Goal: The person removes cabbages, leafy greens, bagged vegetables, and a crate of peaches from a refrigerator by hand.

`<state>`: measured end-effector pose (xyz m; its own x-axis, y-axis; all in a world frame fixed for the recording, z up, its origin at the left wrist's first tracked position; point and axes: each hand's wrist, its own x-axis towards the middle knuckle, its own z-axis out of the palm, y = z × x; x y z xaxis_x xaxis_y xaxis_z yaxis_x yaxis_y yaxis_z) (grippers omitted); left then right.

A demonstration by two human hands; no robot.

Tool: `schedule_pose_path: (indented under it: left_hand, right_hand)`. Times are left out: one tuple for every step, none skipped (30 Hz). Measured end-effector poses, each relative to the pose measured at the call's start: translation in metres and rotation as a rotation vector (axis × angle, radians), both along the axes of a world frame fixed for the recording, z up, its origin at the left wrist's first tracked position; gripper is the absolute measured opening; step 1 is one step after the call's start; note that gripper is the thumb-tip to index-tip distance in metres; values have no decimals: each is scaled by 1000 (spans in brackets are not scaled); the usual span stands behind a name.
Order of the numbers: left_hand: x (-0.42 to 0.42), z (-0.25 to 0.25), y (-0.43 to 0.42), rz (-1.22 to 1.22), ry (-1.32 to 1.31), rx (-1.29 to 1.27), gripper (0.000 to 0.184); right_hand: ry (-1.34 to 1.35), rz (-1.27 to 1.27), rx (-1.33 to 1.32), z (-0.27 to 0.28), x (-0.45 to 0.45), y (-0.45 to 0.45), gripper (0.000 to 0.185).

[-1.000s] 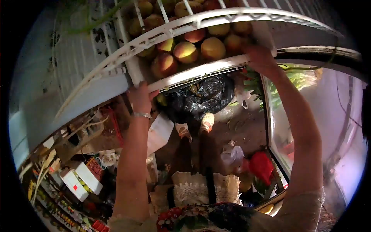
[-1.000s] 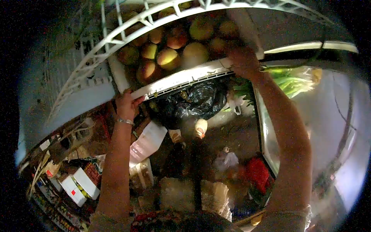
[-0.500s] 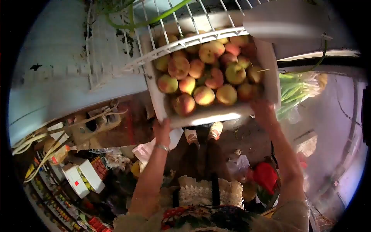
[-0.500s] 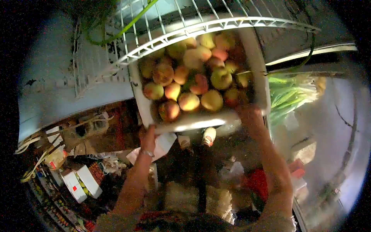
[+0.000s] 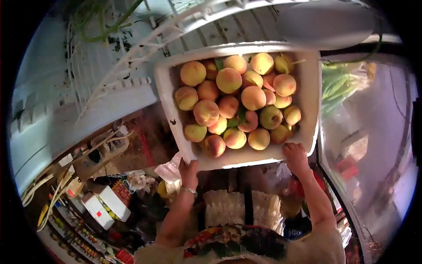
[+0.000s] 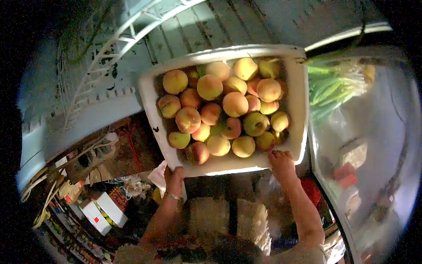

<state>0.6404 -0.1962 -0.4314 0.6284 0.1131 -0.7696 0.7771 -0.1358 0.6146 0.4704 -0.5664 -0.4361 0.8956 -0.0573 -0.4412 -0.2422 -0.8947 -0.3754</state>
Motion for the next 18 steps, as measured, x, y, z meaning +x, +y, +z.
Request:
schedule_pose_path:
  left_hand:
    - [1,0,2,-11,4,-2,50]
    - [1,-2,4,-28,-30,-4,49]
    - [-1,-2,6,-42,-64,-4,48]
    - [-2,1,8,-44,-63,-5,48]
    - [0,2,8,-58,-45,-23,48]
    - [3,2,7,-73,-31,-43,48]
    - [5,2,5,-74,-38,-44,48]
    - [6,3,5,-87,-38,-57,49]
    - [7,3,5,-100,-40,-70,50]
    - [7,-1,5,-98,-47,-69,50]
    - [4,-8,8,-99,-37,-50,50]
    - [0,-13,12,-101,-26,-28,51]
    - [-1,-15,10,-71,-30,-78,51]
    - [1,-14,12,-182,-28,16,52]
    - [1,-14,13,-178,-31,-5,53]
    - [0,-16,15,-175,-31,-27,54]
    - [-2,-22,19,-179,-34,-18,54]
    - [-4,-29,26,-212,-21,-7,54]
  right_hand:
    - [-56,-20,24,7,4,1,29]
    - [-56,-27,20,5,4,1,29]
    - [-43,-15,17,-1,2,2,29]
    - [-28,-3,14,-1,0,2,28]
    - [-10,4,36,2,2,0,28]
    - [-16,2,33,3,2,-2,28]
    - [8,22,42,2,2,-3,32]
    - [37,44,55,1,2,-3,37]
    - [32,46,58,0,2,-3,37]
    - [41,50,33,-3,4,-4,38]
    - [54,51,11,-5,4,-4,38]
    - [51,50,17,-6,2,-4,38]
    - [47,0,40,-8,1,-4,39]
    - [42,-50,64,-10,0,-4,40]
    - [-17,-44,39,-15,-3,-3,40]
    - [-22,-47,45,-17,-2,-4,40]
    - [79,-59,30,-18,-1,-4,41]
    - [182,-71,17,-17,0,-2,42]
